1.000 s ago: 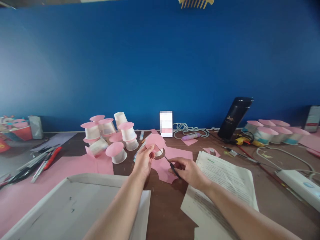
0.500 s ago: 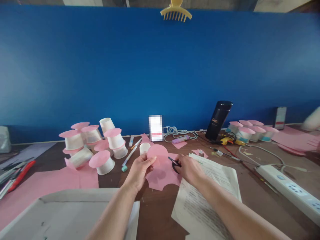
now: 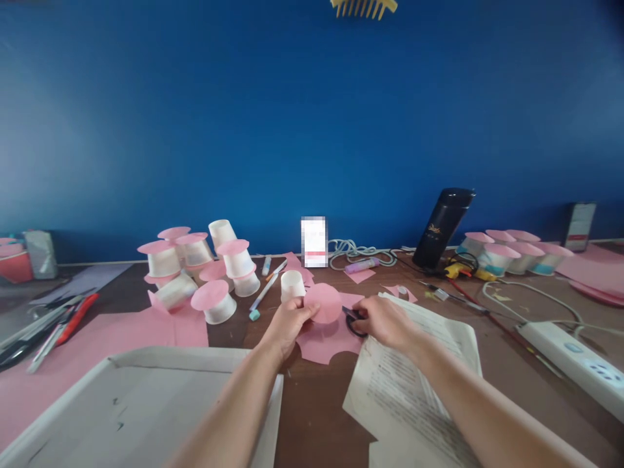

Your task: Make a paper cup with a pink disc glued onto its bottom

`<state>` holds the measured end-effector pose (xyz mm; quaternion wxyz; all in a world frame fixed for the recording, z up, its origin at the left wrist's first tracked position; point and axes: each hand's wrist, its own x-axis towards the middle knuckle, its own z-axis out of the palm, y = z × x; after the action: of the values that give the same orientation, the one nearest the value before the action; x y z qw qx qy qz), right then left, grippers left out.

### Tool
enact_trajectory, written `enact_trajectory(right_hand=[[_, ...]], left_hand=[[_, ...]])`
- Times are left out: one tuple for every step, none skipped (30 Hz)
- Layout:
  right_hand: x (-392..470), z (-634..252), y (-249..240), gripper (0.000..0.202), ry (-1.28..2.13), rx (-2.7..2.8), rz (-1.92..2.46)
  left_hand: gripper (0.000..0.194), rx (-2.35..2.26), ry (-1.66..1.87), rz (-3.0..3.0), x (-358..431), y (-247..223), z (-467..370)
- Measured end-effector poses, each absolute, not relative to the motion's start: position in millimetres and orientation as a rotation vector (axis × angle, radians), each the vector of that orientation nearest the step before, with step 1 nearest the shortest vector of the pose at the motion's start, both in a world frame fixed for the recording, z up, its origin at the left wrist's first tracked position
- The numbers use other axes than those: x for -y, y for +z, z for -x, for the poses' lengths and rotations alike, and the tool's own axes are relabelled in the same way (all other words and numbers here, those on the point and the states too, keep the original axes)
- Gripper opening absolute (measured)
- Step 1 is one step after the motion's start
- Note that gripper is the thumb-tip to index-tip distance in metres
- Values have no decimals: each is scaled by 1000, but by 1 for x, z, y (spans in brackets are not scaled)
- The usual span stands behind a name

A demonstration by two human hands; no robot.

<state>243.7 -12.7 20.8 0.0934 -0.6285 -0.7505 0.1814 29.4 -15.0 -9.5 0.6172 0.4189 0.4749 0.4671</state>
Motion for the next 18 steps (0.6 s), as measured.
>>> enact_trajectory(right_hand=[[13,-244,21,13,551,2218,1867],[13,-245,21,16,558,2207,1872],[13,-245,21,19,557,2201,1880],[13,-245,21,22,549,2201,1887],[14,-244,20,26,534,2205,1885],[14,-244,19,31,510,2214,1870],[14,-244,18,36,479,2222,1845],[14,-244,16,41,448,2225,1817],[14,-244,15,46,421,2225,1790],[14,-244,13,49,406,2226,1772],[14,-244,12,50,401,2230,1769],[13,-244,12,50,403,2232,1782],[14,-244,12,48,407,2234,1800],[14,-243,12,46,410,2234,1821],[14,-243,12,44,410,2229,1841],[14,-242,13,41,409,2222,1859],[15,-242,14,39,408,2216,1870],[15,-241,15,37,406,2211,1876]], left_hand=[[36,-1094,1066,-977,15,-10,-29],[36,-1095,1057,-992,15,-11,-29],[36,-1097,1047,-1008,16,-11,-29],[36,-1101,1035,-1024,16,-11,-28],[36,-1108,1023,-1037,16,-11,-28],[35,-1117,1014,-1046,16,-11,-28],[35,-1126,1008,-1049,16,-10,-27],[35,-1137,1006,-1046,16,-10,-27],[35,-1142,1010,-1041,15,-10,-27],[35,-1142,1016,-1036,15,-9,-27],[35,-1138,1022,-1031,15,-9,-26],[35,-1133,1023,-1028,15,-9,-26],[35,-1128,1023,-1026,15,-9,-26],[35,-1126,1021,-1025,15,-9,-26],[34,-1130,1018,-1023,16,-9,-27],[34,-1139,1021,-1020,16,-9,-27],[34,-1152,1043,-1009,17,-8,-27],[33,-1166,1069,-1001,17,-8,-27]])
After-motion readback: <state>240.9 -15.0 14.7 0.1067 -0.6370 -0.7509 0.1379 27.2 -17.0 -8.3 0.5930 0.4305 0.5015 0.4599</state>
